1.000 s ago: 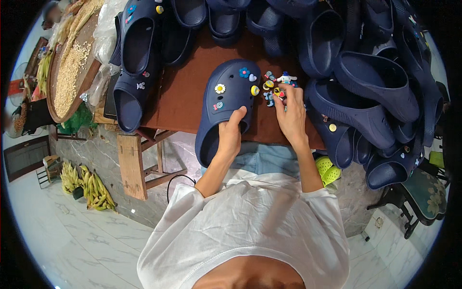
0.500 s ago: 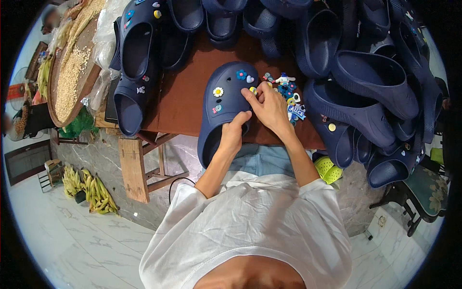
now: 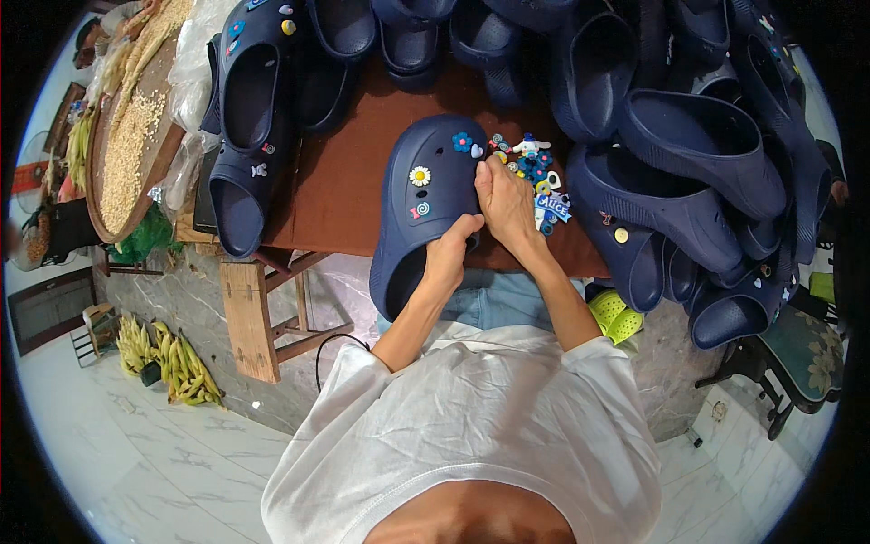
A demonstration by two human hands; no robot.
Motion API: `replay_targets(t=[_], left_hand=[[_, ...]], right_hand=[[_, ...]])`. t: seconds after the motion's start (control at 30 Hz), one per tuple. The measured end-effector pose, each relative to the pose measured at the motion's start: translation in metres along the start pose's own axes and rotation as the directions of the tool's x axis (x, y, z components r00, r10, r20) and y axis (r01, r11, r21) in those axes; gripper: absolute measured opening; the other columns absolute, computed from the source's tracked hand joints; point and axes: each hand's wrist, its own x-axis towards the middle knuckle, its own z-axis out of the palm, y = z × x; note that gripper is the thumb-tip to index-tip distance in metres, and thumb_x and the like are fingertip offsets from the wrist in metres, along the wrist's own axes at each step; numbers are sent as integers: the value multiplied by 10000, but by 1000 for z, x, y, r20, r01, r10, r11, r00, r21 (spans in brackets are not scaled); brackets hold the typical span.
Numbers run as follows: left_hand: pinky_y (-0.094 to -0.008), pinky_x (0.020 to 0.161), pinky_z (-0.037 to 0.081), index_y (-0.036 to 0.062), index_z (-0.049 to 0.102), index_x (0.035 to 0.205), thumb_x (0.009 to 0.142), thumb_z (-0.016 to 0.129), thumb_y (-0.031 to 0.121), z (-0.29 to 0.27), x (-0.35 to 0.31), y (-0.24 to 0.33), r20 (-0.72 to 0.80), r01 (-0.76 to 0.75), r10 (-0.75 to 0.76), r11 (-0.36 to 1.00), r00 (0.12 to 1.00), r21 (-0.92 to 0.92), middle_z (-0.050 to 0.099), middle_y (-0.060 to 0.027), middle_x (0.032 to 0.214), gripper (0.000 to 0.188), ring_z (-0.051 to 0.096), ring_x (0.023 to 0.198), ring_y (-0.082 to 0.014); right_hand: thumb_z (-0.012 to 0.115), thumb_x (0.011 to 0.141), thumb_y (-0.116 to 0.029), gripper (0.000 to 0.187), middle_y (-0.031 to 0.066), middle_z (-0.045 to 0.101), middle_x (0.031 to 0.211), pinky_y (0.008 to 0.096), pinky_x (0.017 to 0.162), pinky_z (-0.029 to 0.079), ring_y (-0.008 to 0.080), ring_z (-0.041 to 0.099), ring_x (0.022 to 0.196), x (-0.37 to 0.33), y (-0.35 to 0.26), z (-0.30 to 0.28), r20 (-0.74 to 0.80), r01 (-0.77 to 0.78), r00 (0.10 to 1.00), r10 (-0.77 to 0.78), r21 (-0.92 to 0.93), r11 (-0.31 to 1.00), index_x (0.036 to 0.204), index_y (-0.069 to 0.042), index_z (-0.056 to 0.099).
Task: Manually attaching decorative charms and labels to rubber clogs.
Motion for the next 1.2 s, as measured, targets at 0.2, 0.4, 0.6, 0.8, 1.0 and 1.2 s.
replay_targets(t=[0.2,0.4,0.6,0.8,1.0,1.2], left_hand=[[-267,706,423,44,631,870,746,678,31,0,0,0,-16,-6,6,1000,1000,0,577,13,845,133,536,765,-111],[-269,729,428,37,637,884,746,680,37,-3,2,1,-2,29,-29,999,1000,-44,590,4,864,145,547,787,-111],[-267,719,431,23,638,891,751,675,39,0,-2,-1,13,-12,13,1000,1000,-16,597,-1,869,146,553,774,-114],[-277,713,445,20,642,883,758,657,24,-3,1,-4,14,-18,18,1000,1000,-18,602,-3,858,126,562,768,-121],[-280,727,441,18,644,844,743,663,28,-7,4,1,-45,56,-58,998,997,-41,603,-14,816,103,565,758,-132],[-279,760,438,21,645,810,726,646,3,-3,-1,16,-12,49,-51,990,999,-130,609,-19,820,86,572,810,-135]], right_hand=[[376,1026,-271,314,236,585,697,528,619,437,447,584,684,1,3,0,3,47,999,-47,39,998,883,-16,491],[409,1017,-270,315,234,590,716,515,610,464,434,590,667,4,2,-5,42,56,997,-57,12,998,856,-15,498],[411,1020,-310,358,248,603,724,515,620,465,440,601,686,3,-6,-8,59,-23,998,25,-25,999,866,0,503],[430,1015,-369,390,238,610,742,520,611,453,448,604,701,2,-9,-11,124,-124,986,114,71,990,870,-12,493],[396,1023,-297,331,235,581,732,520,611,426,449,574,693,2,-3,0,7,-1,1000,0,43,999,853,-26,480],[390,1020,-238,263,225,596,784,515,638,439,448,584,729,0,9,-10,-34,2,999,1,105,995,906,-25,492]])
